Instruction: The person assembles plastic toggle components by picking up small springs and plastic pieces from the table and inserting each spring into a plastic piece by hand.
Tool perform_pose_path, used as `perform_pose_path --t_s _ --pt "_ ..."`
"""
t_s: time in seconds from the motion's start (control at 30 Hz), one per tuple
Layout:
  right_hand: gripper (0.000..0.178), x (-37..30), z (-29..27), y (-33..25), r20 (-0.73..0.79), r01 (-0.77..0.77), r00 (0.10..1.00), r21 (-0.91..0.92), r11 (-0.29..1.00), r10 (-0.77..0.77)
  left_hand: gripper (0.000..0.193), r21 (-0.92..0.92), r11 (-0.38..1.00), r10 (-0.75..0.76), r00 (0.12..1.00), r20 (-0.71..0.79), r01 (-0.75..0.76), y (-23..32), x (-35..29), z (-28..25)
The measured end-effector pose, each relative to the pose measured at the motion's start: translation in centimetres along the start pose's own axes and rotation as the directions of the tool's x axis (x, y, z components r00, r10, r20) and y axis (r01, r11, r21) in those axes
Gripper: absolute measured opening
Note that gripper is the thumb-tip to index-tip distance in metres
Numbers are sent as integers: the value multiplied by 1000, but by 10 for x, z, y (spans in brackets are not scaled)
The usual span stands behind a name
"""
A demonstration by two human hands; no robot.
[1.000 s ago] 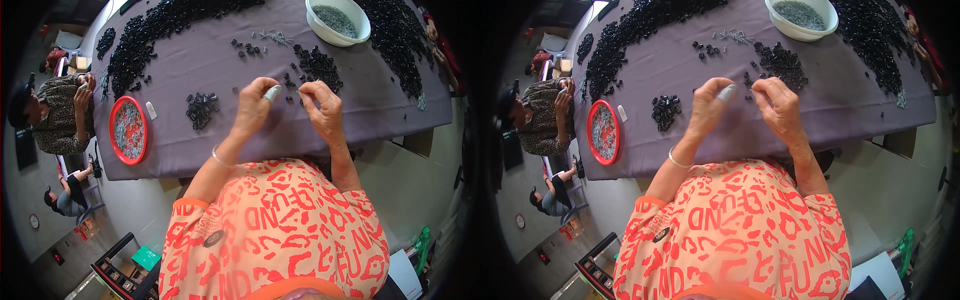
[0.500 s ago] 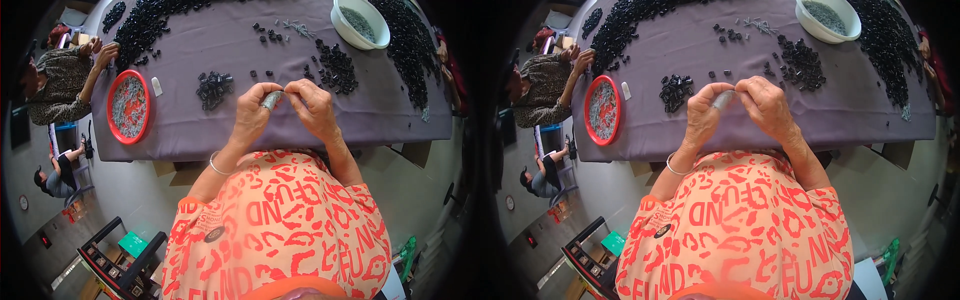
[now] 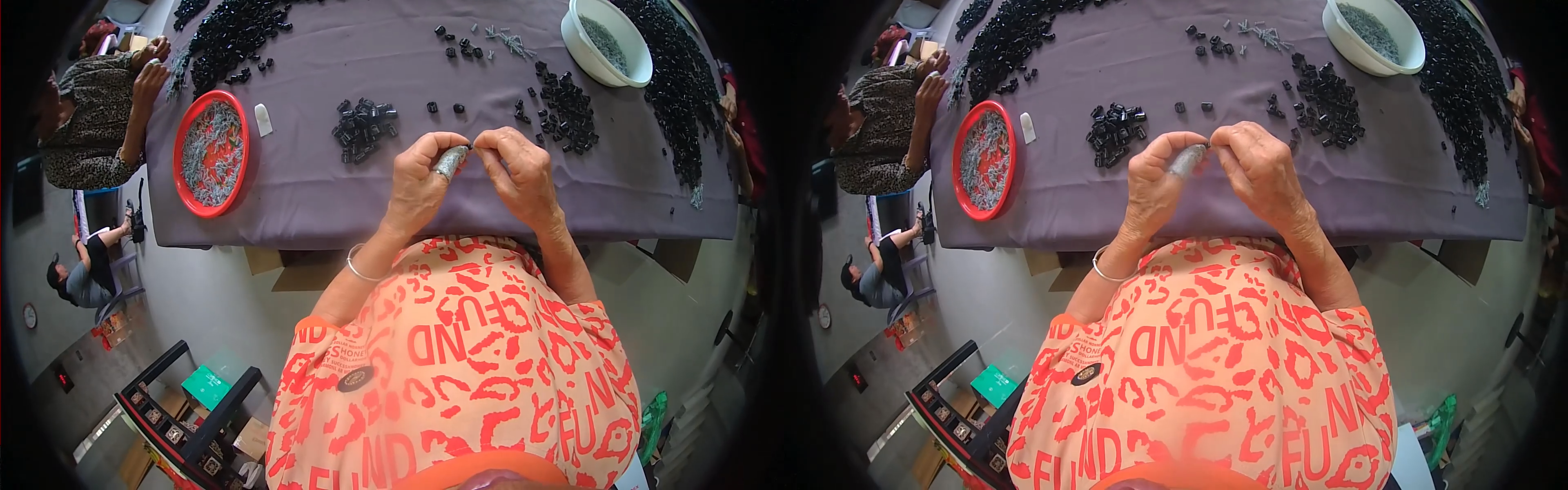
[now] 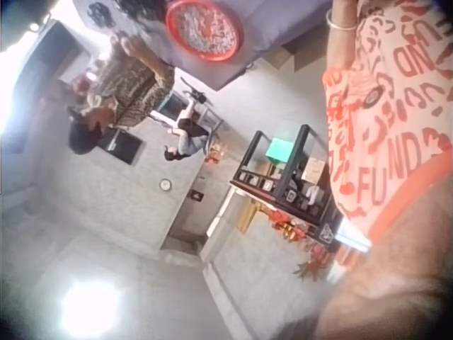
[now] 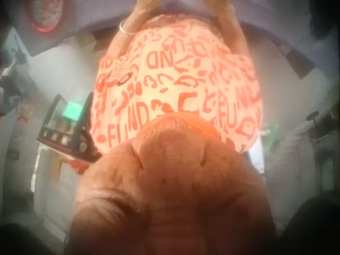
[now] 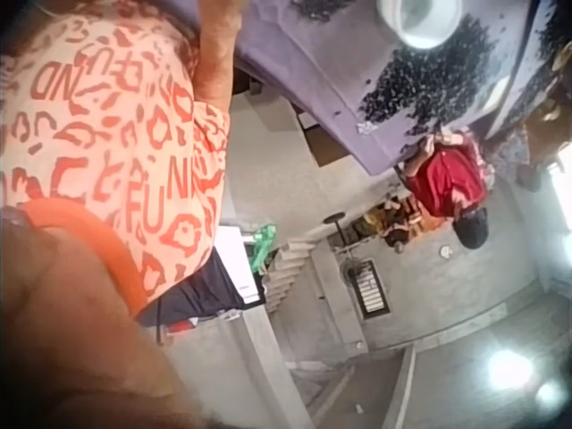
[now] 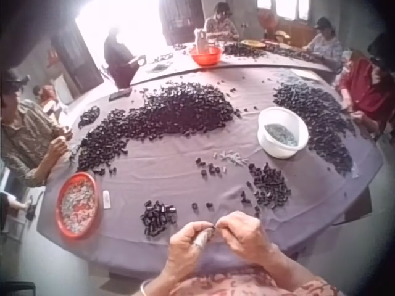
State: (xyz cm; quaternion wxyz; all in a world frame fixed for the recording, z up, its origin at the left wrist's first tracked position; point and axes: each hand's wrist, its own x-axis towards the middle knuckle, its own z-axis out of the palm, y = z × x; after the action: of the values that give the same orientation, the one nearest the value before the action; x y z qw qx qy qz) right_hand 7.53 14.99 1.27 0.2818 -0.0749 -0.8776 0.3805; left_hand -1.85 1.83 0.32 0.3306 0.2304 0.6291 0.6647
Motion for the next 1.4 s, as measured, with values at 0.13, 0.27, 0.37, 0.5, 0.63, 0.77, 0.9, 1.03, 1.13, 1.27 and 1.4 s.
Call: perform_pose_path --t_s 0.13,0.27,0.37,0.5,0.63,0.77,0.9,1.03,1.13,1.27,1.4 --pt "12 -1 2 1 57 65 997 -76 995 -60 16 476 808 356 932 75 -347 -10 0 -5" --pt "12 1 0 2 179 -80 981 42 996 72 14 89 994 -71 997 2 70 -6 -3 -3" --pt "11 -1 1 0 188 -314 943 238 919 274 14 -81 991 -110 994 2 110 -11 -2 -5" --pt "10 -2 3 3 115 -150 984 116 982 137 13 -96 989 -110 994 18 112 -13 -3 -5" --pt "9 0 7 6 119 -53 992 49 997 47 13 -176 975 -134 990 36 138 -15 -3 -6" --pt "12 2 13 6 149 -70 987 95 993 55 13 -261 953 -152 988 37 157 -20 -4 -12" --pt "16 12 8 8 221 -229 956 159 960 191 14 -339 925 -177 984 17 172 -21 -2 -18" --pt "20 33 22 29 39 -57 997 -282 958 70 15 -405 897 -192 981 3 176 -25 0 -21" --pt "21 38 30 42 128 34 991 -534 845 41 15 -427 888 -184 983 8 170 -25 2 -20" --pt "18 36 30 44 85 73 996 -451 889 -38 13 -461 870 -185 982 26 176 -24 1 -21" --pt "9 31 18 27 100 -420 907 148 896 408 13 -462 870 -192 981 4 172 -19 0 -22"
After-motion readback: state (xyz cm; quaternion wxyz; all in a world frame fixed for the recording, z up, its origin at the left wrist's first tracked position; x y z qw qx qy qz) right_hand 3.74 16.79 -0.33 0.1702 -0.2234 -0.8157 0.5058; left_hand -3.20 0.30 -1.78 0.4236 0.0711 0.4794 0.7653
